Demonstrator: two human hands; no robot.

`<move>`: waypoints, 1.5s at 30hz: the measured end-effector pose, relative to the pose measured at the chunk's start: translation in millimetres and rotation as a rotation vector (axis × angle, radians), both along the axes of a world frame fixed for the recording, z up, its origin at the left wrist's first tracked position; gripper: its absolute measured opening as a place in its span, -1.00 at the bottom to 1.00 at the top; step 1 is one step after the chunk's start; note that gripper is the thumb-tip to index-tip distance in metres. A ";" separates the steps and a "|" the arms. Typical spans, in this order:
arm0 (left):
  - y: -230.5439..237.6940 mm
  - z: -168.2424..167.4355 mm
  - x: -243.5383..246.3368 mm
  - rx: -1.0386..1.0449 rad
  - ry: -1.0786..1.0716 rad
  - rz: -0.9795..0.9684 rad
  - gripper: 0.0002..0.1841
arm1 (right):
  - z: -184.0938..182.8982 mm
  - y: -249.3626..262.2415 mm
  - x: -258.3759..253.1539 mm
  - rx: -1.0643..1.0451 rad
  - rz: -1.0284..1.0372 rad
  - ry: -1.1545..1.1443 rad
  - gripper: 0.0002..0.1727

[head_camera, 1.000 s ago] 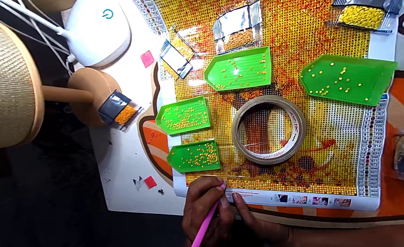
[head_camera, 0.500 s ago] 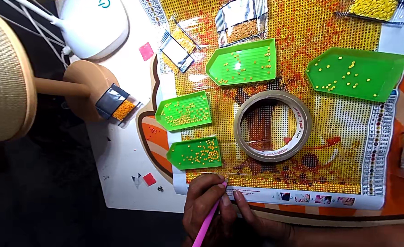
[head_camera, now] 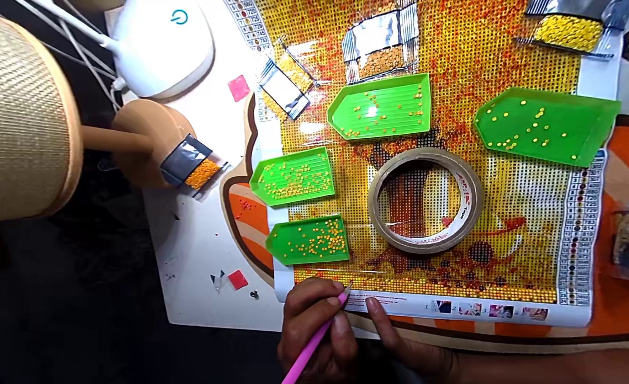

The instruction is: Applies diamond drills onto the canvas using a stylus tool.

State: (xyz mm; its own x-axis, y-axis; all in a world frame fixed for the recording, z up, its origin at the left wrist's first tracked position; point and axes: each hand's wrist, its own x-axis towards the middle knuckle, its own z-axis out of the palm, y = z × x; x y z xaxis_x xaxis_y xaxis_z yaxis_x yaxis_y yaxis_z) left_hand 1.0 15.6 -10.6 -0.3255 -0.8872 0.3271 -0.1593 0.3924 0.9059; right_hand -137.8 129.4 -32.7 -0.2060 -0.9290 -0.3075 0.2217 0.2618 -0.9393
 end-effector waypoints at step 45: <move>1.8 -6.6 -6.0 -0.001 -0.131 -0.016 -0.79 | 0.9 -0.2 -7.4 -0.019 0.039 0.058 -0.59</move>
